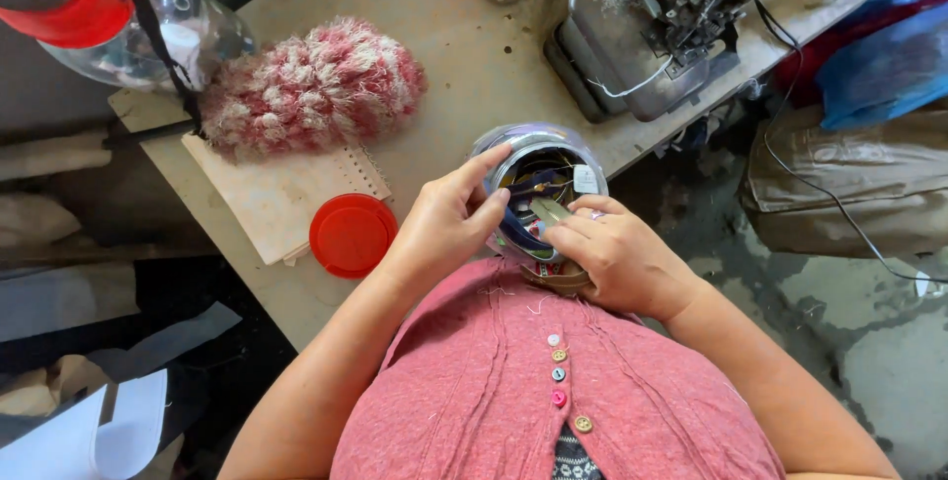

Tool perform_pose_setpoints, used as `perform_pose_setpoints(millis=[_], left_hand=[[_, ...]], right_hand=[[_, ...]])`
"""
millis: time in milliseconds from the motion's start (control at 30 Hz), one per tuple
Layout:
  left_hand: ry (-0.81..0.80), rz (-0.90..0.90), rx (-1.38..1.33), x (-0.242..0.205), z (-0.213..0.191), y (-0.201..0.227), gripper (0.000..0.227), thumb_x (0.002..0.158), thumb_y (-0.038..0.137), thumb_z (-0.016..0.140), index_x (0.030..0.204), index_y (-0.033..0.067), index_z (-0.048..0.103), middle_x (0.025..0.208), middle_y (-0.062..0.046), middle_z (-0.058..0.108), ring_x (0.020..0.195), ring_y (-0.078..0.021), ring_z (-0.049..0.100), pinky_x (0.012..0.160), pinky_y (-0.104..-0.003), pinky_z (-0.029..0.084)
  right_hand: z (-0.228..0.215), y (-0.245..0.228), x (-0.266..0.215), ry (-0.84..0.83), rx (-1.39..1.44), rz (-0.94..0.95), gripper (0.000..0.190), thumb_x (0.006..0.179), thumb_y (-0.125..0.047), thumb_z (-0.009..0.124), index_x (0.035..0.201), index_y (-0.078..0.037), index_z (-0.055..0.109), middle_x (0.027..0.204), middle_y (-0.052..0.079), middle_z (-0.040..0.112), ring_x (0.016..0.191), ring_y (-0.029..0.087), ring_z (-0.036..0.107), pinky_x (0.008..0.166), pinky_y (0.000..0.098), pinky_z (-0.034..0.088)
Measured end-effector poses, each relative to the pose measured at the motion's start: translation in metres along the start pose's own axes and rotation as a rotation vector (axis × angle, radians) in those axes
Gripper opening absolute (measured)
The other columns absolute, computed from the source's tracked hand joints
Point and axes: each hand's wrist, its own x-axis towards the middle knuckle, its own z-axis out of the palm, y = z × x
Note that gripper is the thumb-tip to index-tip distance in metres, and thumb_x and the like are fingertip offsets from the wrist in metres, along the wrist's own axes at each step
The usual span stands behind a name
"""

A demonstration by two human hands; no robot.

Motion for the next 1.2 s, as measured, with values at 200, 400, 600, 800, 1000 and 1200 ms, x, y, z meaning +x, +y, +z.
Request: perform_pose_setpoints(millis=[200, 400, 600, 800, 1000, 1200], left_hand=[[0.007, 0.041, 0.000, 0.003, 0.003, 0.005, 0.052, 0.097, 0.021, 0.061, 0.148, 0.0162, 0.057, 0.073, -0.008, 0.068, 0.070, -0.0224, 0.066, 0.065, -0.038, 0.054], [-0.006, 0.066, 0.076, 0.001, 0.004, 0.009, 0.053, 0.098, 0.020, 0.061, 0.151, 0.0175, 0.054, 0.074, -0.009, 0.066, 0.071, -0.0242, 0.065, 0.066, -0.041, 0.055], [0.010, 0.087, 0.118, -0.003, 0.008, 0.004, 0.057, 0.096, 0.024, 0.063, 0.152, 0.0196, 0.052, 0.075, -0.010, 0.065, 0.074, -0.0262, 0.067, 0.067, -0.044, 0.054], [0.017, 0.121, 0.113, -0.006, 0.015, -0.001, 0.056, 0.097, 0.024, 0.063, 0.152, 0.0255, 0.053, 0.076, -0.010, 0.065, 0.074, -0.0259, 0.068, 0.067, -0.044, 0.055], [0.016, 0.121, 0.099, -0.008, 0.019, -0.006, 0.055, 0.099, 0.026, 0.062, 0.153, 0.0282, 0.051, 0.077, -0.009, 0.064, 0.075, -0.0249, 0.068, 0.068, -0.042, 0.056], [0.012, 0.106, 0.120, -0.011, 0.021, -0.006, 0.055, 0.100, 0.026, 0.061, 0.154, 0.0311, 0.050, 0.080, -0.009, 0.065, 0.077, -0.0250, 0.068, 0.070, -0.042, 0.057]], right_hand=[[0.011, 0.002, 0.006, -0.110, -0.169, 0.140, 0.022, 0.086, -0.026, 0.061, 0.104, -0.013, 0.061, 0.083, 0.003, 0.069, 0.079, 0.020, 0.072, 0.102, 0.0382, 0.050], [0.033, 0.002, 0.036, -0.389, -0.337, 0.442, 0.051, 0.083, -0.012, 0.058, 0.133, -0.011, 0.051, 0.079, 0.003, 0.071, 0.065, 0.027, 0.075, 0.068, 0.0437, 0.060], [0.086, 0.034, 0.052, -0.645, -0.120, 0.778, 0.083, 0.085, -0.016, 0.062, 0.156, 0.004, 0.023, 0.095, 0.021, 0.072, 0.083, 0.045, 0.075, 0.073, 0.0623, 0.058], [0.109, 0.034, 0.044, -0.836, -0.027, 0.873, 0.055, 0.086, -0.027, 0.056, 0.136, -0.003, 0.061, 0.092, 0.007, 0.078, 0.091, 0.036, 0.077, 0.082, 0.0542, 0.060], [0.102, 0.018, 0.042, -0.694, -0.047, 0.743, 0.033, 0.094, -0.024, 0.045, 0.111, -0.015, 0.071, 0.091, 0.005, 0.078, 0.093, 0.033, 0.075, 0.081, 0.0515, 0.061], [0.086, 0.007, 0.057, -0.813, 0.027, 0.796, 0.040, 0.092, -0.032, 0.041, 0.118, -0.013, 0.065, 0.109, 0.007, 0.075, 0.110, 0.030, 0.070, 0.093, 0.0455, 0.058]])
